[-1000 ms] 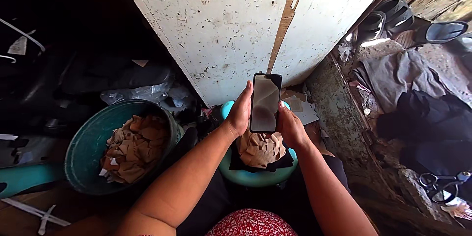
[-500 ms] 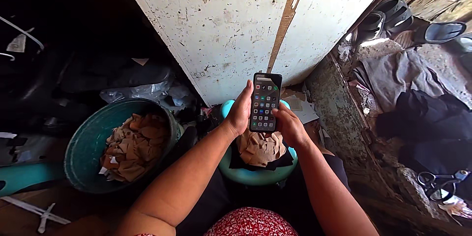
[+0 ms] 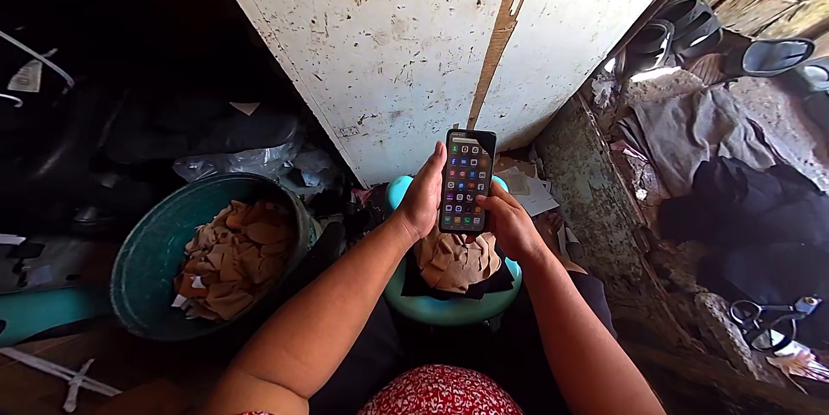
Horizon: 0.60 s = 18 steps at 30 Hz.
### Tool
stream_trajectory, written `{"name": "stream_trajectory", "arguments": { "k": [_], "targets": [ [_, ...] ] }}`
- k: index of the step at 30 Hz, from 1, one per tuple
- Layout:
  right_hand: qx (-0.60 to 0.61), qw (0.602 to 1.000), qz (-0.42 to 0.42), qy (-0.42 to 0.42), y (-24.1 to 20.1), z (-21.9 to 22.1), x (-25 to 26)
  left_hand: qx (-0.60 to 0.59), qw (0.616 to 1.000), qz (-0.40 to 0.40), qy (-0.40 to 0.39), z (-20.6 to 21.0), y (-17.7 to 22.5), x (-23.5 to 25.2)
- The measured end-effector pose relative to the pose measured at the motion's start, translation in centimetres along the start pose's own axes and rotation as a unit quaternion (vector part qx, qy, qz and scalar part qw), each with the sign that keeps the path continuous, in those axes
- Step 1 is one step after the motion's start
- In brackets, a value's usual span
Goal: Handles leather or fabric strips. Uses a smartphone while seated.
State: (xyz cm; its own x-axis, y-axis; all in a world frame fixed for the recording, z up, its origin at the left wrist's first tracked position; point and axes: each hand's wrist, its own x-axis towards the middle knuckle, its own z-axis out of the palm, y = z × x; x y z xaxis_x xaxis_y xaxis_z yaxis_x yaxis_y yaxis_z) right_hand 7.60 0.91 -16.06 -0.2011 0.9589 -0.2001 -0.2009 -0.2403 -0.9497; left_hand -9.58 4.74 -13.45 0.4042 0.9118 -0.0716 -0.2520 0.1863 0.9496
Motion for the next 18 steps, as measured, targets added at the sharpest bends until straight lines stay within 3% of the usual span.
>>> {"name": "stream_trajectory", "arguments": {
  "k": [18],
  "targets": [
    [-0.012,0.999,0.004,0.034,-0.35,0.38,-0.54,-0.007,1.0,0.008,0.007,0.55,0.0,-0.44]
  ]
}}
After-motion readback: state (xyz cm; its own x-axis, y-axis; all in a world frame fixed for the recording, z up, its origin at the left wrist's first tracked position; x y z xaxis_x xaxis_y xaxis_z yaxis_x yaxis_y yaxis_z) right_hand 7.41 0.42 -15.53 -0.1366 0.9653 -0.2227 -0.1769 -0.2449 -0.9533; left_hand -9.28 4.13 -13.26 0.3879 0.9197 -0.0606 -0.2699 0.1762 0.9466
